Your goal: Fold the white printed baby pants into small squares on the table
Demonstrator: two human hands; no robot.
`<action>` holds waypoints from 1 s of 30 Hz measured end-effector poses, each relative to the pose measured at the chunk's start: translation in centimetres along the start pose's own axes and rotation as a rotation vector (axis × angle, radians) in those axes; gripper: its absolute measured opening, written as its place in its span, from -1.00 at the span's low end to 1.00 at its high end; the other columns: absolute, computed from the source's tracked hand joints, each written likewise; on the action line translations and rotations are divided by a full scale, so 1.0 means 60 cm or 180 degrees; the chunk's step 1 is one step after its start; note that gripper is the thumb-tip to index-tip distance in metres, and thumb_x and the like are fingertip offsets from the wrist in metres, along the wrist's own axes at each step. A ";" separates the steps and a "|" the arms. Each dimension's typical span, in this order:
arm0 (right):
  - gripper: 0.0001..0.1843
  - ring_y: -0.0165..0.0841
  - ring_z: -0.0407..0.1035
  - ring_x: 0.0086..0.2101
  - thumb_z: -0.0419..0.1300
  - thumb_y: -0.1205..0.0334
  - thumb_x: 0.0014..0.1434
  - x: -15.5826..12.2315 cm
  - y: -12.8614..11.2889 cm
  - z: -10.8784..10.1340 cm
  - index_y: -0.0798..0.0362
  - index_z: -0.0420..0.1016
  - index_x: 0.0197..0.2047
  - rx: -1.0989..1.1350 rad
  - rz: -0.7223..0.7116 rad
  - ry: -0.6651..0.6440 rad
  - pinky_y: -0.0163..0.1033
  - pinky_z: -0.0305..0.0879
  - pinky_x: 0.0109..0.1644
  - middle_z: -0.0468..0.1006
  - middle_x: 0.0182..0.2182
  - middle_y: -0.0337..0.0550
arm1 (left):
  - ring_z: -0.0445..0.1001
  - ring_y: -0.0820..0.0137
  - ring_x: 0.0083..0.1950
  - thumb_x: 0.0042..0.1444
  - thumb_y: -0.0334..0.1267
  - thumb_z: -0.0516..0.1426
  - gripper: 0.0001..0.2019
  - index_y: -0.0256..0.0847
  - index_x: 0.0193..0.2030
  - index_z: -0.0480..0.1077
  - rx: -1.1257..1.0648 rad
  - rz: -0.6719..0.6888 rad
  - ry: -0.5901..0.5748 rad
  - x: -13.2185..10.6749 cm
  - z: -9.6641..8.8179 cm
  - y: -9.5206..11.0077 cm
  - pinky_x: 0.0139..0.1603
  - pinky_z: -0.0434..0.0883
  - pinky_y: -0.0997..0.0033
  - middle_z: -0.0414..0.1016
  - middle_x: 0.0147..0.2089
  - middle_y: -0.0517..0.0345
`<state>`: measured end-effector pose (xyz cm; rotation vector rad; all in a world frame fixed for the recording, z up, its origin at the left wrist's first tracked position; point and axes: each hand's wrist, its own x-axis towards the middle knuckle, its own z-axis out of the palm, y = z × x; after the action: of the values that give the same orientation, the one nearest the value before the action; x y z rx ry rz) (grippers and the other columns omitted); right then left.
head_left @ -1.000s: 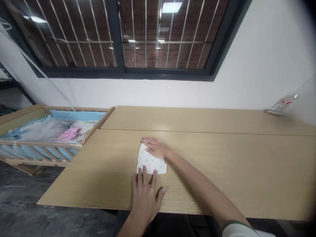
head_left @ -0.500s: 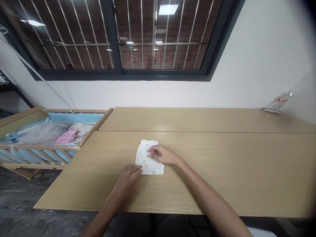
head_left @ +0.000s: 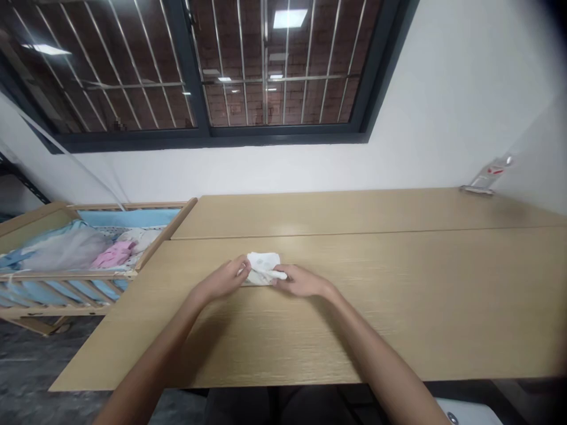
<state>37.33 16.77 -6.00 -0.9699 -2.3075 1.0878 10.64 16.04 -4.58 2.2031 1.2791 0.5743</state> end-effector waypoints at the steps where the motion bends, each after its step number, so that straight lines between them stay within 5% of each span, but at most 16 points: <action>1: -0.64 -0.25 0.47 -0.26 0.18 0.01 0.29 0.004 0.005 0.001 0.02 0.56 0.03 0.0093 0.0012 0.0196 -0.18 0.40 -0.14 0.65 -0.18 -0.13 | 0.45 0.31 -0.26 0.34 0.07 -0.08 -0.64 -0.13 -0.16 0.38 -0.0137 0.0008 0.0034 0.009 -0.006 -0.003 -0.26 0.34 0.37 0.50 -0.26 0.16; 7: -0.59 -0.28 0.45 -0.27 0.18 -0.07 0.27 0.029 0.050 0.018 0.10 0.51 -0.05 0.0531 0.0270 0.1105 -0.23 0.37 -0.21 0.61 -0.20 -0.07 | 0.56 0.22 -0.13 0.12 0.18 0.19 -0.49 -0.26 -0.07 0.44 -0.1164 -0.0098 -0.0047 0.039 0.003 -0.037 -0.17 0.48 0.31 0.60 -0.11 -0.01; 11: -0.63 -0.32 0.36 -0.37 0.19 -0.10 0.24 0.043 0.071 0.033 0.07 0.44 -0.19 0.0143 0.0534 0.1671 -0.25 0.29 -0.30 0.53 -0.35 -0.15 | 0.59 0.25 -0.21 0.16 0.16 0.17 -0.56 -0.24 -0.15 0.39 -0.1037 -0.0282 0.0485 0.050 0.043 -0.059 -0.26 0.48 0.34 0.62 -0.18 -0.01; 16: -0.67 -0.28 0.38 -0.26 0.20 0.00 0.22 0.056 0.084 0.050 0.04 0.36 -0.06 -0.0224 0.0674 0.2211 -0.19 0.35 -0.18 0.50 -0.23 -0.11 | 0.59 0.27 -0.14 0.23 -0.05 0.14 -0.70 -0.22 -0.04 0.34 -0.0599 -0.0588 0.1028 0.067 0.081 -0.083 -0.18 0.46 0.34 0.61 -0.12 -0.02; 25: -0.60 -0.15 0.42 -0.07 0.18 0.04 0.25 0.061 0.100 0.057 0.09 0.32 0.05 -0.0742 0.0690 0.2484 -0.01 0.42 0.04 0.46 -0.05 0.06 | 0.52 0.07 0.08 0.22 -0.12 0.16 -0.55 -0.21 0.19 0.25 0.0250 -0.0806 0.1395 0.062 0.104 -0.088 0.12 0.39 0.07 0.58 -0.02 -0.09; 30: -0.53 -0.08 0.28 0.19 0.01 0.14 0.37 0.053 0.064 0.064 0.15 0.27 0.27 -0.1636 -0.0065 0.2298 0.08 0.24 0.30 0.40 0.18 0.19 | 0.21 0.03 0.42 0.36 -0.07 -0.02 -0.46 -0.29 0.38 0.08 0.0738 -0.0030 0.1764 0.057 0.121 -0.061 0.37 0.23 -0.04 0.25 0.38 -0.27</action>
<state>34.45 18.96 -11.17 -1.2529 -1.9724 0.0587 14.14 18.94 -12.13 2.3057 1.6997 1.1404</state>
